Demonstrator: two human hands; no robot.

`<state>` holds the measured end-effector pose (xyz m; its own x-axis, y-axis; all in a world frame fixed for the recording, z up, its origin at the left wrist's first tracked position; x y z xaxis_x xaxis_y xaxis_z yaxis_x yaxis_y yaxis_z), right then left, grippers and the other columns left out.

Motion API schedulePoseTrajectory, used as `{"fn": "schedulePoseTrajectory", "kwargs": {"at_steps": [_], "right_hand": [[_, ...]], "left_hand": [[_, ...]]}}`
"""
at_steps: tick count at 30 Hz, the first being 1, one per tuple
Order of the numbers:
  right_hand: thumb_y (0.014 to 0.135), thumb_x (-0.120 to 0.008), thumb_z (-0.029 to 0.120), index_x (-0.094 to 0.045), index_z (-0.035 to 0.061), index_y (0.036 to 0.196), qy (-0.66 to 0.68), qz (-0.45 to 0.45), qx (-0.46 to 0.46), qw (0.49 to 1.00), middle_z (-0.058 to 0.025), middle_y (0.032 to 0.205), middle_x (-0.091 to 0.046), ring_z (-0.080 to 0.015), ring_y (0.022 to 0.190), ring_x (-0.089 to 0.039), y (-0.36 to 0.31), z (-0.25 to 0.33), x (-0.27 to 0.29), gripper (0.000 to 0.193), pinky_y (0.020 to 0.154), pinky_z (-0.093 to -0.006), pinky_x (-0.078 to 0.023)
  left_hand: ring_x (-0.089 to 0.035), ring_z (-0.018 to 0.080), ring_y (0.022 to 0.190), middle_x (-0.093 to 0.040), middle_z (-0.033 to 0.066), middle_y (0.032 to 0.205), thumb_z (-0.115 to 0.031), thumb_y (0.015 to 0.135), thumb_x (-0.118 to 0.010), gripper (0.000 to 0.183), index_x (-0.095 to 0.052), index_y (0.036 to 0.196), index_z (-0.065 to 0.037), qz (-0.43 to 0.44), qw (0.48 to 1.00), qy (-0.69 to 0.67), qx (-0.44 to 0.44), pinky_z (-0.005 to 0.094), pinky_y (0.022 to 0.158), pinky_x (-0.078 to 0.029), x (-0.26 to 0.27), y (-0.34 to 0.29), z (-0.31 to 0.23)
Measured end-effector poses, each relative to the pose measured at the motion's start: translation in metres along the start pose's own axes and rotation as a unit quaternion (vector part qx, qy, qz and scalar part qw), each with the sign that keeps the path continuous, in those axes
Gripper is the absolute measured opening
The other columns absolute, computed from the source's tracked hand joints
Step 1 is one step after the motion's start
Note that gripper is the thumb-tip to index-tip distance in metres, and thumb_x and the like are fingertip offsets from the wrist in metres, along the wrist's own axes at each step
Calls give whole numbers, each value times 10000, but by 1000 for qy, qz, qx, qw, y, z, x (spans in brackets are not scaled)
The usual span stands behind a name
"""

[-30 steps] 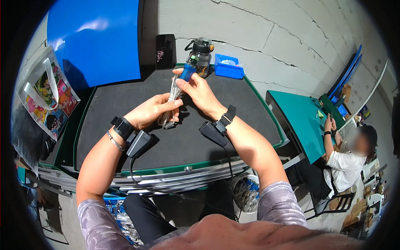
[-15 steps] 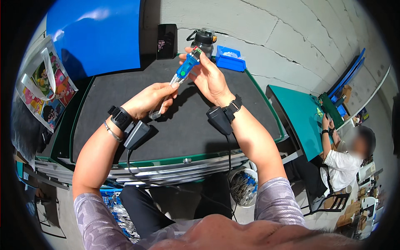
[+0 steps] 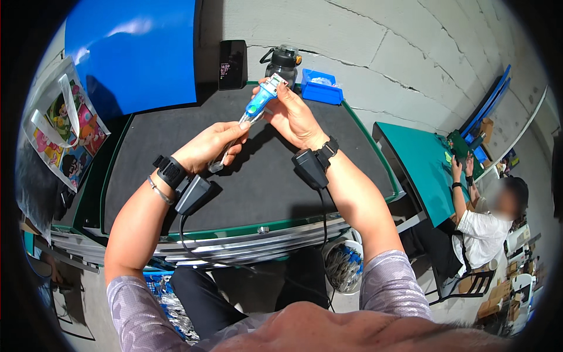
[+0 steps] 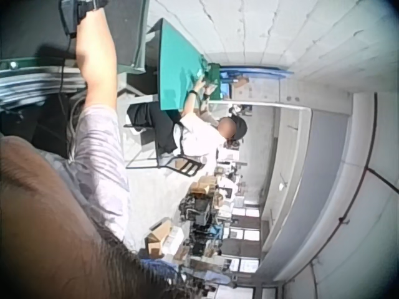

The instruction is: The recorder is inspecting and assembling small electronic cable components at a workbench.

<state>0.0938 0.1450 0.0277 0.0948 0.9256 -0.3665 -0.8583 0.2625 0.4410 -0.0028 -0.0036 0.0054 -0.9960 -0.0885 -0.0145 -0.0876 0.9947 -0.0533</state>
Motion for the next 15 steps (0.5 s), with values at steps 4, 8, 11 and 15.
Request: {"fn": "schedulePoseTrajectory", "kwargs": {"at_steps": [4,8,11,15], "right_hand": [[951,-584,442,-573,90,1208,-8,-20,9,1000,-42,1140,-600,-160,1129,-544,-1,-1,0,436,1002,-387,-421],[952,-584,438,-575,87,1197,-11,-36,11,999,-38,1136,-594,-162,1122,-546,0,-2,0,429,1004,-385,-421],[954,-579,446,-583,84,1178,-15,-41,10,999,-46,1125,-598,-160,1111,-547,0,-2,1,426,995,-379,-424],[974,-539,444,-559,59,1225,-32,-46,14,998,-78,1142,-604,-187,1089,-548,0,-4,1,460,979,-395,-435]], "left_hand": [[-408,37,487,-444,-60,620,-375,990,-557,307,-507,867,-98,-18,1000,-1,-3,191,452,-352,1,1,1],[-408,32,512,-440,-65,635,-320,968,-609,267,-504,858,-100,8,993,109,-41,189,468,-342,2,2,-1],[-440,30,520,-458,-67,642,-277,949,-640,232,-522,875,-91,2,996,78,-41,195,460,-335,5,4,2],[-423,33,522,-441,-68,646,-272,953,-632,219,-526,911,-84,12,998,51,-35,200,465,-337,6,5,7]]}}
Point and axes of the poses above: each hand's wrist, its own y-axis towards the middle knuckle, its own x-axis out of the back of the hand, z = x × y, the point moved 4 cm from there along y, towards the middle knuckle
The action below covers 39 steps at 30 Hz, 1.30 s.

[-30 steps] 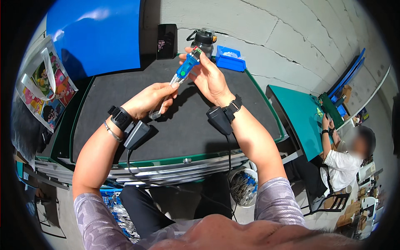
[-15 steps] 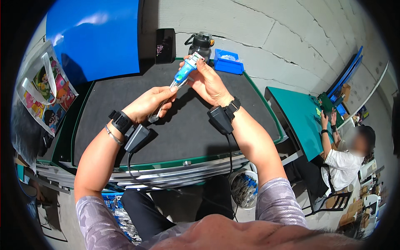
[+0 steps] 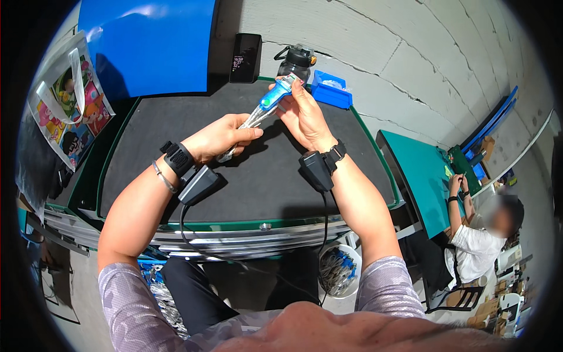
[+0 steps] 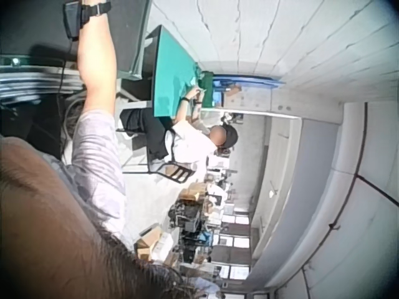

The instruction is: The recorder is inspecting and assembling small electronic cable components at a workbench.

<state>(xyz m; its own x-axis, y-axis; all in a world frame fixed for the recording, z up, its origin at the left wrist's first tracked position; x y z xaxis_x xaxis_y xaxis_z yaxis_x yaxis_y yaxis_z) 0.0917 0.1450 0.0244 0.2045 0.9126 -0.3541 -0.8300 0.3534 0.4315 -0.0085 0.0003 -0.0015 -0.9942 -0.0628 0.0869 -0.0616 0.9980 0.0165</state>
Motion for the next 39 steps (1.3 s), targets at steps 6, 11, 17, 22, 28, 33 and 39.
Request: {"fn": "schedulePoseTrajectory", "kwargs": {"at_steps": [6,11,17,22,28,33,39], "right_hand": [[968,-549,447,-555,51,1227,-22,-17,-8,1000,-94,1125,-608,-193,1087,-556,0,-1,1,473,982,-392,-438],[956,-555,484,-558,67,1203,-52,-11,-4,999,-83,1145,-604,-188,1107,-559,-1,1,-2,485,988,-386,-429],[993,-540,383,-496,46,1341,-77,61,-31,995,-119,1264,-587,-206,1205,-532,-5,0,-12,486,1036,-393,-400],[987,-581,264,-536,30,1310,-138,37,-52,988,-62,1176,-620,-148,1065,-598,-5,-7,-8,402,970,-337,-467],[977,-607,258,-618,56,1078,-166,-47,8,985,-11,997,-642,-98,917,-608,-2,-2,2,226,851,-276,-494],[964,-618,330,-611,81,1102,-166,-58,-21,984,-15,1002,-650,-85,916,-610,-3,-1,2,284,829,-245,-480],[967,-597,383,-583,89,1165,-231,-40,-74,969,-37,1048,-671,-102,905,-654,-5,-6,-2,355,768,-223,-498]], "left_hand": [[-420,43,543,-445,-62,653,-274,962,-620,216,-528,954,-79,-17,1000,25,-3,211,479,-346,0,-1,0],[-407,41,546,-429,-66,657,-263,976,-600,193,-532,960,-83,-6,1000,14,2,211,487,-349,-2,-1,0],[-377,31,545,-384,-83,661,-240,973,-605,159,-526,942,-105,28,987,-157,9,202,497,-359,-4,-1,-4],[-474,46,614,-488,-53,726,-237,922,-672,215,-540,998,-85,33,999,-1,-26,214,541,-403,-4,-2,-7],[-555,65,762,-564,-9,846,-263,908,-683,318,-544,1087,-40,-18,995,92,-32,232,658,-464,1,-2,-4],[-559,91,711,-579,7,811,-222,932,-638,214,-569,1000,-32,-34,996,76,-20,269,677,-498,6,0,-1],[-494,67,646,-516,-24,709,-248,951,-618,216,-581,980,-37,-101,972,210,-38,240,585,-412,13,0,-5]]}}
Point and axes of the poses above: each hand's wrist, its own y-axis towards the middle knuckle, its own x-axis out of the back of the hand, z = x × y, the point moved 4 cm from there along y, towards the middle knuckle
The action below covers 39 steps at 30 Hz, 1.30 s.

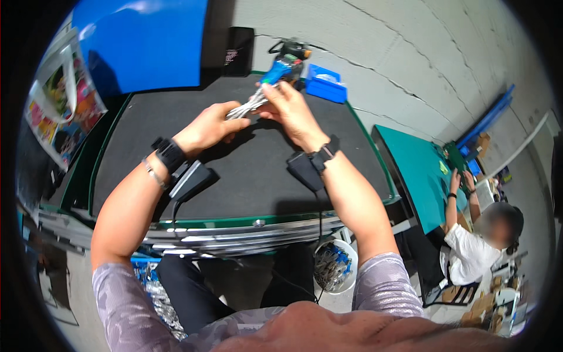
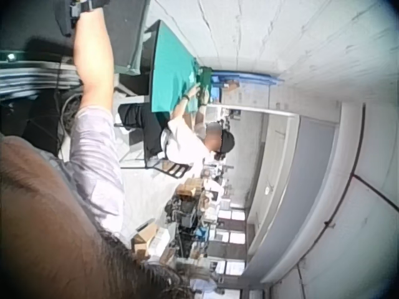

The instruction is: The recorder is inspecting and assembling small electronic cable components at a workbench.

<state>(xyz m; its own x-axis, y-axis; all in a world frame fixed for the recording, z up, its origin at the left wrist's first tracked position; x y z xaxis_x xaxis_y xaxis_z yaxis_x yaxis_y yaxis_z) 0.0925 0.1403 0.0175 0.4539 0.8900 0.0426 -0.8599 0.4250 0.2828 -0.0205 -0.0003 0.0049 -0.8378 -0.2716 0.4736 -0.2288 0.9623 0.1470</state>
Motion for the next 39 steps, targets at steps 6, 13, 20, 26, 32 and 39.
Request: {"fn": "schedulePoseTrajectory", "kwargs": {"at_steps": [6,13,20,26,32,39], "right_hand": [[1014,-519,316,-520,102,1141,35,46,36,998,-64,1059,-672,-108,897,-665,3,2,1,249,781,-222,-522],[1010,-533,256,-508,59,1193,146,130,57,979,-124,1124,-634,-87,732,-599,-5,20,-3,269,669,-211,-506],[979,-598,256,-563,42,1149,136,118,60,982,-108,1100,-644,-69,711,-577,-7,25,-3,276,648,-191,-499],[978,-592,284,-569,38,1165,151,105,33,982,-107,1120,-654,-83,784,-599,-5,14,-6,310,713,-224,-505],[1025,-476,275,-563,9,1216,265,137,9,954,-149,1196,-625,-147,840,-623,-3,16,-8,339,795,-288,-522],[993,-565,267,-560,22,1213,175,131,55,974,-110,1167,-634,-122,834,-606,-4,14,-8,329,786,-296,-522]], "left_hand": [[-525,75,645,-545,-11,748,-301,964,-612,297,-593,1052,-18,15,987,-159,14,238,599,-448,-5,-1,-1],[-642,113,743,-614,9,801,-327,954,-631,269,-583,996,-65,118,957,-264,3,251,680,-515,-7,-4,-5],[-676,168,781,-646,52,854,-371,998,-532,322,-580,1050,-57,167,947,-275,-7,275,712,-533,-10,-7,-10],[-641,146,804,-637,46,868,-363,1023,-474,368,-592,1122,-29,118,946,-302,-13,272,750,-519,-9,-2,-5],[-631,139,773,-630,39,844,-354,1028,-461,370,-593,1125,-22,126,938,-322,-4,270,717,-518,-4,-2,-2],[-624,129,756,-637,43,851,-353,1038,-432,380,-586,1151,-24,109,933,-343,-6,264,714,-517,-8,-1,-1]]}}
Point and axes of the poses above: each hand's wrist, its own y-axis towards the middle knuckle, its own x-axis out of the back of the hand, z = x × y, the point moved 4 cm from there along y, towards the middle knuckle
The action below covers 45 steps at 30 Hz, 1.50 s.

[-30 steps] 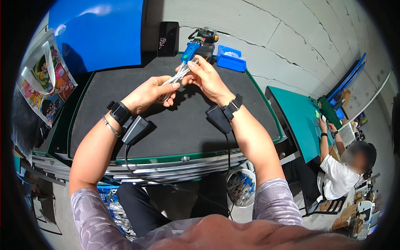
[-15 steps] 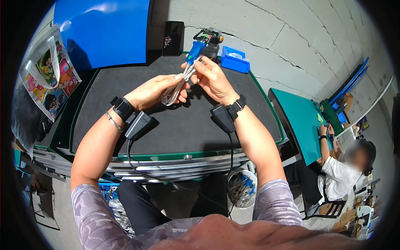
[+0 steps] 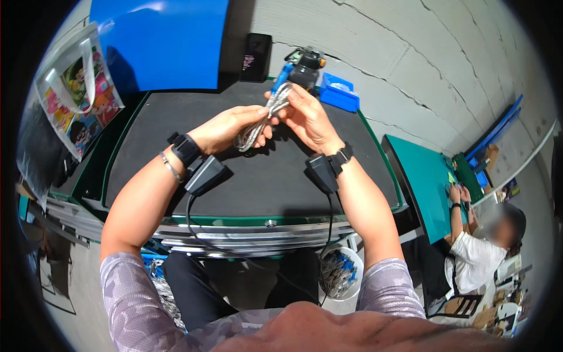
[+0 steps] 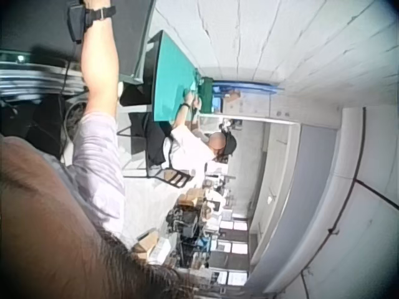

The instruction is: The recorder is inspecting and assembling small electronic cable components at a workbench.

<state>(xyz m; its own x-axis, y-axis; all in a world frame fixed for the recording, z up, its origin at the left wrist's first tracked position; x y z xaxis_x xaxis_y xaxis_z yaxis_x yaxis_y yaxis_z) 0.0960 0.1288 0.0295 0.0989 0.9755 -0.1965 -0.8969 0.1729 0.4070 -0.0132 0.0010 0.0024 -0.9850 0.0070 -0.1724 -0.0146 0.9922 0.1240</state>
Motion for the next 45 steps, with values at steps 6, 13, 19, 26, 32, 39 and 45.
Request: {"fn": "schedulePoseTrajectory", "kwargs": {"at_steps": [6,13,19,26,32,39,45], "right_hand": [[976,-599,268,-546,30,1268,28,-11,-20,999,-67,1111,-636,-80,901,-573,2,-4,4,380,775,-222,-469],[974,-602,261,-523,28,1315,15,-7,-23,1000,-65,1110,-633,-84,904,-578,0,-4,4,420,774,-222,-471],[983,-584,267,-521,29,1317,34,6,-27,999,-70,1110,-636,-93,927,-586,0,-3,1,415,790,-228,-477],[998,-550,334,-559,55,1248,75,-26,-29,996,-38,1056,-643,-78,828,-604,2,-4,7,375,724,-224,-507],[1001,-546,332,-590,75,1160,-7,-74,-27,997,-59,1117,-645,-82,808,-577,2,-9,12,305,754,-241,-503],[990,-564,354,-587,100,1223,-33,-57,-23,998,13,1058,-631,-55,827,-543,2,-10,7,345,764,-222,-468],[980,-582,366,-562,101,1280,-47,-80,-12,996,13,1095,-617,-63,864,-567,0,-9,3,400,773,-233,-460]], "left_hand": [[-602,119,676,-618,35,792,-386,1040,-415,402,-598,1107,-34,18,1000,6,7,242,608,-477,1,-1,-2],[-617,128,657,-630,44,781,-396,1047,-385,435,-597,1088,-19,15,999,-26,28,248,572,-486,-6,-3,-4],[-616,122,656,-629,44,779,-386,1036,-425,403,-599,1061,-24,18,999,-1,27,244,591,-497,0,-3,-3],[-610,88,734,-608,9,814,-309,986,-574,256,-583,975,-53,-38,999,33,-5,232,656,-506,2,2,0],[-613,90,734,-601,4,807,-286,960,-624,235,-573,951,-57,-67,995,76,1,244,687,-521,7,2,1],[-636,108,753,-640,32,847,-333,993,-553,309,-605,1049,-33,7,999,22,44,246,692,-528,1,1,5],[-645,113,723,-653,34,822,-333,996,-550,298,-586,1042,-42,-41,997,59,31,249,680,-530,7,2,5]]}}
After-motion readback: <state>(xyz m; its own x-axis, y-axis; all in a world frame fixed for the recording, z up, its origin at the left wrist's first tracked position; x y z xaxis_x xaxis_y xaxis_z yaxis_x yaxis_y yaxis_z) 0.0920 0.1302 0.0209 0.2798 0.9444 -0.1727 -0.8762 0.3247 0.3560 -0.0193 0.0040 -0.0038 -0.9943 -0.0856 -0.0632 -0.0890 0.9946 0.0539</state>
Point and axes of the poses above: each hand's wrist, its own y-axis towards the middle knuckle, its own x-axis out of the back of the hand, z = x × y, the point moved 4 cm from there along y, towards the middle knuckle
